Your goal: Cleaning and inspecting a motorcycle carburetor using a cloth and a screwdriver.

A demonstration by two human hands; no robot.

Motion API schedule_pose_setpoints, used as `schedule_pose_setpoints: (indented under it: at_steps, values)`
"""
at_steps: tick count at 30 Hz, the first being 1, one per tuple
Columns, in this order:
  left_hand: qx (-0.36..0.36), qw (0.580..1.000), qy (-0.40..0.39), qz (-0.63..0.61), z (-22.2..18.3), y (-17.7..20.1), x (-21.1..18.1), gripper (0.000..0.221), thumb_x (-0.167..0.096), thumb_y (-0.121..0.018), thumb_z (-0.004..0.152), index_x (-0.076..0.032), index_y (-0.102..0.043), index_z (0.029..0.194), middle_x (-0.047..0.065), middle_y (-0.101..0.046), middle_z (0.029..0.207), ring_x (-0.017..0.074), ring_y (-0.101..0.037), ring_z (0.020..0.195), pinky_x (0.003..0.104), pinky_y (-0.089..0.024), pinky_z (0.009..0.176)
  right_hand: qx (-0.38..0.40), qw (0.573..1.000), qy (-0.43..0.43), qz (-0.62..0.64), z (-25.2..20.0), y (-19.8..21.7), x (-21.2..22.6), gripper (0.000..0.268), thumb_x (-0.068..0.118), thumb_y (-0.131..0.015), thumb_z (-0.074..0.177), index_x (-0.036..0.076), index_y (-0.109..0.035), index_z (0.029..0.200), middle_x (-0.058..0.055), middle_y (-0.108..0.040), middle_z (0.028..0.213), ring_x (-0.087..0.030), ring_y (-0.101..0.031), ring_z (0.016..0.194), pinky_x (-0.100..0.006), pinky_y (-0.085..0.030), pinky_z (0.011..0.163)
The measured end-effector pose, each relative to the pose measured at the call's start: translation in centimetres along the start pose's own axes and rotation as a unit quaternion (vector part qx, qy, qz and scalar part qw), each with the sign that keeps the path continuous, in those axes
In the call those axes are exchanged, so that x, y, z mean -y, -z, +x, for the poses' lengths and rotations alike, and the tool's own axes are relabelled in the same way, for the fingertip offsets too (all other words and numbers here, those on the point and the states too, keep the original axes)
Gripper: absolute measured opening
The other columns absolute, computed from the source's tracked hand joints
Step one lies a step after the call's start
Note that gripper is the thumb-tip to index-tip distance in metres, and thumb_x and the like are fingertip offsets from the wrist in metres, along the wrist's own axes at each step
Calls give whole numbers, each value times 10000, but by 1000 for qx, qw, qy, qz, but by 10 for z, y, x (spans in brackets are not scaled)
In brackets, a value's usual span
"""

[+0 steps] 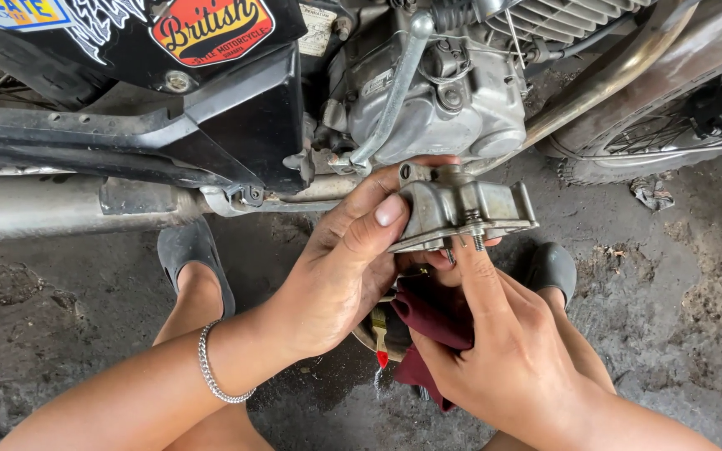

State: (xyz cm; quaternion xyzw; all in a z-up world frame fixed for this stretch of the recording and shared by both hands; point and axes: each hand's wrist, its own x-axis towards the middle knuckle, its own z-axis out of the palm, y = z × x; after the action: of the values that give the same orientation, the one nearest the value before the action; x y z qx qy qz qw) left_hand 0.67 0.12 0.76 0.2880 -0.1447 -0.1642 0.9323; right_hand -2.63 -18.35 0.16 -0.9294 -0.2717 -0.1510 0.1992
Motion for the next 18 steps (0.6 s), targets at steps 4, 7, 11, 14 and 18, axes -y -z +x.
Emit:
schedule_pose_setpoints:
  at_steps: [4,7,11,14,18]
  values:
    - [-4,1000,-1,-2,0,4,2,566,-330,-593,1027,4,-468,1467,221,-622,1328,460,-642,1237,499,-546,1038,-1,1000,-27,7,4,4,3,670,254,-796,792,-8,-512,1340,-14,-732,1087,-248,-748,875,-361,-588,693]
    - [-12,999,-4,33,1,7,3,577,-362,-600,1018,-10,-489,1462,166,-641,1308,350,-650,1235,413,-538,994,8,999,-40,24,5,5,2,668,263,-807,772,6,-522,1318,26,-735,1005,-215,-759,837,-345,-590,691]
    - [-18,999,-11,30,0,9,5,536,-355,-601,1027,-22,-511,1437,136,-619,1341,290,-628,1231,418,-544,984,16,999,-29,33,4,5,-2,741,257,-812,790,13,-480,1405,18,-740,1073,-199,-764,880,-347,-601,730]
    - [-14,999,-7,32,0,9,6,545,-358,-595,1023,-21,-495,1439,138,-596,1351,288,-625,1214,412,-565,966,-3,999,29,35,4,6,-10,709,203,-810,803,-45,-494,1387,-77,-738,1100,-251,-749,957,-385,-594,836]
    - [-32,999,-1,21,-3,10,7,543,-357,-592,1011,-20,-481,1421,145,-576,1357,266,-646,1143,377,-586,933,-38,992,122,-16,-1,3,-18,613,140,-769,877,-148,-501,1348,-209,-688,1132,-360,-728,1006,-452,-605,812]
